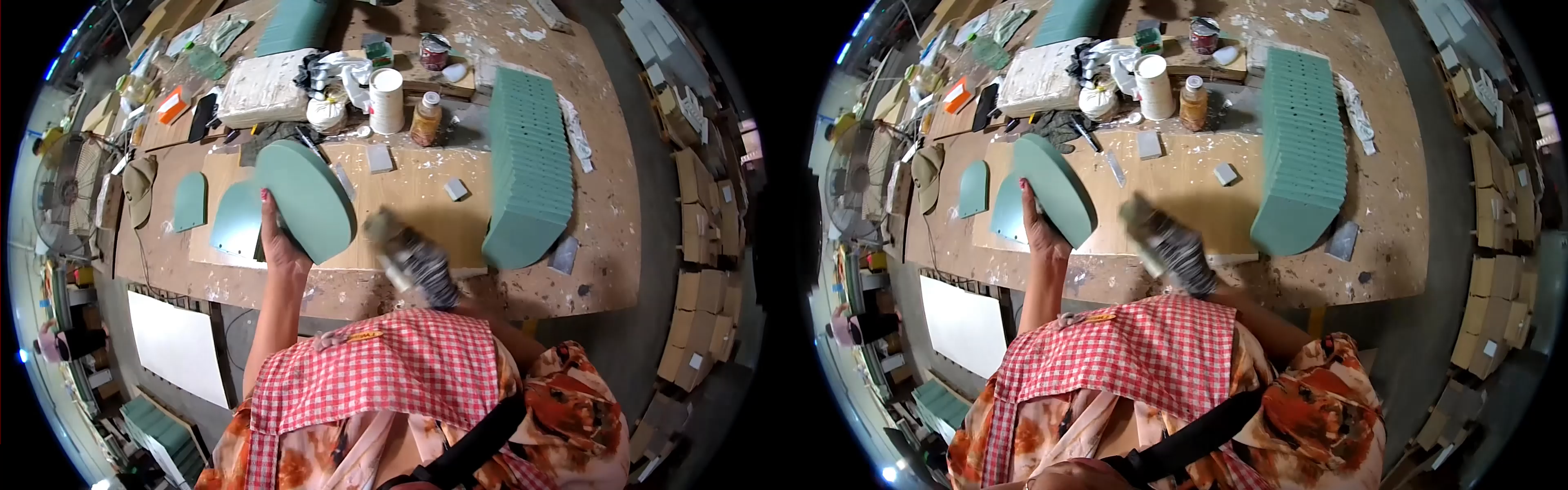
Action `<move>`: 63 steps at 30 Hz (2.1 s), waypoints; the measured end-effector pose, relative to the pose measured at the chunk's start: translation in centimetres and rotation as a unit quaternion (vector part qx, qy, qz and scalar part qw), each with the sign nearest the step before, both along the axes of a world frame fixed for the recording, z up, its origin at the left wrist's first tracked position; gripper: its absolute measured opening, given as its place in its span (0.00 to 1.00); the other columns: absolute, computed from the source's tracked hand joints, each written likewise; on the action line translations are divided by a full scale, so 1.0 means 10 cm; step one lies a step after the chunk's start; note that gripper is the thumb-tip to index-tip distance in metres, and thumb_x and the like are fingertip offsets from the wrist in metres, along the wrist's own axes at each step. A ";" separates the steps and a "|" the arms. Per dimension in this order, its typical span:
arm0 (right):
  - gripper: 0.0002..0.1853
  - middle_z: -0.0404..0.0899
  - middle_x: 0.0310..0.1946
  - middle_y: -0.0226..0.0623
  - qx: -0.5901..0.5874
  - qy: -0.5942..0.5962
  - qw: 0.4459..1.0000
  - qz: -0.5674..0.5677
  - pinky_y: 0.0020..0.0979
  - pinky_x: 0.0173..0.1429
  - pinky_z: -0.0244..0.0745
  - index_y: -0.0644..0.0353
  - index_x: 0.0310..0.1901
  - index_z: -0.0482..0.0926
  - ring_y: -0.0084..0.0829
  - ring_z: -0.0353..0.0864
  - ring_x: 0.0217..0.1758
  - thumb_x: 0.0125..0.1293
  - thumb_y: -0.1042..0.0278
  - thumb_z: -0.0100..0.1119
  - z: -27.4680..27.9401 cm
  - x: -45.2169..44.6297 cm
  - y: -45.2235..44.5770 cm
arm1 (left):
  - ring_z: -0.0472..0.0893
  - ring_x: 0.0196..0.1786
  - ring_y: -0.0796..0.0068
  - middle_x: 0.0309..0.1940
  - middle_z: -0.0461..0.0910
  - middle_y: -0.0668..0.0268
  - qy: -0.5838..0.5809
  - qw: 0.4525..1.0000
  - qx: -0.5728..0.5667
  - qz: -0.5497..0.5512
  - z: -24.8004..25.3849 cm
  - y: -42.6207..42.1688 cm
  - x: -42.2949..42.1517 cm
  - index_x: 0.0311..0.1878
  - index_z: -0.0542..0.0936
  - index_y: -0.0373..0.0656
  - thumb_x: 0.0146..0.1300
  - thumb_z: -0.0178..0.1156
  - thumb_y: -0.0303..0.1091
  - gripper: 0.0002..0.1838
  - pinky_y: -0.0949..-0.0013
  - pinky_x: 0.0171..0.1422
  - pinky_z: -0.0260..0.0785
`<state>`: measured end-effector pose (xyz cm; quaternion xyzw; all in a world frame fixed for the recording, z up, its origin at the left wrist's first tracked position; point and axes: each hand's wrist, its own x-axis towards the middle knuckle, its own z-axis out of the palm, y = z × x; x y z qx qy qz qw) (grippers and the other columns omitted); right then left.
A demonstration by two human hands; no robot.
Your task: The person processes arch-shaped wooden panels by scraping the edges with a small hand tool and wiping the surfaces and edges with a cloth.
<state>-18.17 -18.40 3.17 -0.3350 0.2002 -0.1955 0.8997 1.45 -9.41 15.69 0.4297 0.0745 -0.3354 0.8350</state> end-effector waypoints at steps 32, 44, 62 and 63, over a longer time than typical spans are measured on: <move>0.16 0.75 0.55 0.38 -0.532 -0.010 0.847 -0.016 0.33 0.66 0.63 0.61 0.56 0.74 0.34 0.71 0.61 0.67 0.73 0.54 1.58 0.37 -0.42 | 0.72 0.15 0.78 0.26 0.76 0.65 0.154 0.904 0.044 -0.396 -0.69 0.02 -0.35 0.43 0.76 0.43 0.64 0.50 0.61 0.27 0.76 0.16 0.67; 0.19 0.71 0.58 0.45 -0.714 -0.028 0.697 0.059 0.41 0.71 0.58 0.55 0.55 0.77 0.45 0.65 0.66 0.62 0.75 0.50 1.26 0.30 -0.21 | 0.80 0.49 0.66 0.53 0.76 0.57 0.068 0.940 -0.123 -0.311 -0.98 -0.20 -0.35 0.61 0.68 0.41 0.70 0.47 0.45 0.23 0.65 0.50 0.79; 0.16 0.72 0.59 0.41 -0.284 -0.003 0.956 0.077 0.34 0.65 0.68 0.60 0.54 0.76 0.34 0.70 0.62 0.65 0.77 0.54 0.23 -0.13 0.09 | 0.76 0.56 0.64 0.55 0.73 0.58 0.160 0.985 -0.004 -0.059 -0.77 -0.10 -0.35 0.60 0.65 0.37 0.71 0.47 0.43 0.22 0.59 0.58 0.74; 0.15 0.72 0.59 0.41 -0.367 -0.018 0.923 0.111 0.34 0.65 0.68 0.59 0.54 0.76 0.33 0.70 0.63 0.66 0.77 0.53 0.23 -0.15 0.09 | 0.76 0.55 0.64 0.55 0.74 0.59 0.085 0.995 -0.006 -0.051 -0.72 -0.09 -0.34 0.60 0.66 0.38 0.71 0.48 0.42 0.21 0.59 0.57 0.74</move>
